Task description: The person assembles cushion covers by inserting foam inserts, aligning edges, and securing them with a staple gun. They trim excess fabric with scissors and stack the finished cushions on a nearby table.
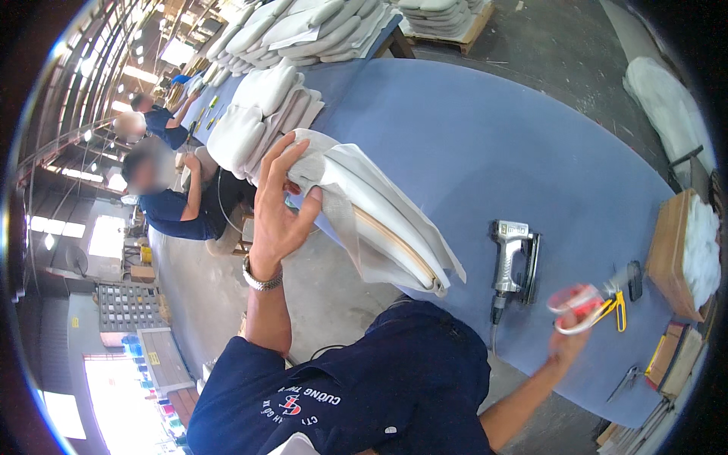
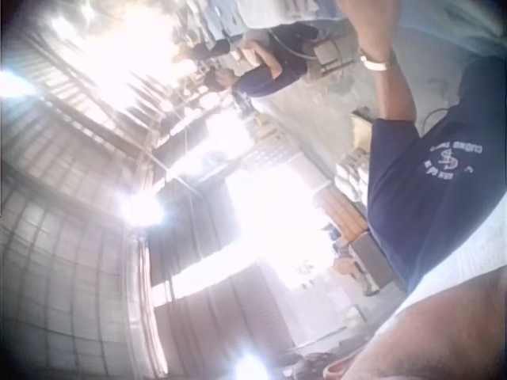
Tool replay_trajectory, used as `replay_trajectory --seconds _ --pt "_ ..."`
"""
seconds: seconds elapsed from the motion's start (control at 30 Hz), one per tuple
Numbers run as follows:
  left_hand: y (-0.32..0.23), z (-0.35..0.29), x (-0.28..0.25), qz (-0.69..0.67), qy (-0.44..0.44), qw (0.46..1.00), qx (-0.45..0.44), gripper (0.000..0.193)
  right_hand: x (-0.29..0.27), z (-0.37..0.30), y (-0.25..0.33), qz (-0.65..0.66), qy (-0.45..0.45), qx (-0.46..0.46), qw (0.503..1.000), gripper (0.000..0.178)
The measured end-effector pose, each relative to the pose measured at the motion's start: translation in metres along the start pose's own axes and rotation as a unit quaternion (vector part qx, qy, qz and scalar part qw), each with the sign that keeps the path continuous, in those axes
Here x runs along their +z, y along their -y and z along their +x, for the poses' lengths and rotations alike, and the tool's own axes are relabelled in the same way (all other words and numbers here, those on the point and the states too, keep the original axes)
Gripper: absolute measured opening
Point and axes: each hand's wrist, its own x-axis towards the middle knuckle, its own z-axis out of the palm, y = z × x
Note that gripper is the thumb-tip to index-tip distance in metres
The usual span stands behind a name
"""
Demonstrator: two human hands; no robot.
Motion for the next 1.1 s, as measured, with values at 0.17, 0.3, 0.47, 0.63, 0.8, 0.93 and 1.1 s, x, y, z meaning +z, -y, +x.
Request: replay_trajectory --seconds 0.17,0.3,0.47,0.63,0.8,0.93,1.1 --pt "-0.010 0.004 0.001 -0.020 -0.006 1.000 0.004 0.055 0.219 -0.033 0.045 0.069 0.375 0.066 0.922 0.052" --pt "-0.008 -0.003 0.002 -0.027 -0.021 0.999 0.033 0.048 0.304 -0.042 0.069 0.069 0.415 0.050 0.906 0.044" --pt "-0.003 -0.014 0.002 -0.026 -0.008 0.998 0.051 0.036 0.330 -0.054 0.085 0.134 0.459 0.087 0.874 0.034" --pt "-0.005 -0.014 -0.002 -0.071 -0.003 0.996 0.045 0.040 0.347 -0.069 0.064 0.198 0.492 0.103 0.841 0.028" --pt "-0.019 -0.017 0.000 -0.013 -0.022 1.000 0.011 0.038 0.351 -0.076 0.051 0.177 0.499 0.106 0.841 0.030" --pt "0.000 -0.024 0.016 -0.047 -0.091 0.993 0.052 0.029 0.344 -0.071 0.058 0.173 0.494 0.119 0.844 0.026" --pt "0.002 -0.023 0.017 -0.010 -0.125 0.987 0.102 0.017 0.319 -0.052 0.075 0.036 0.504 0.082 0.859 0.022"
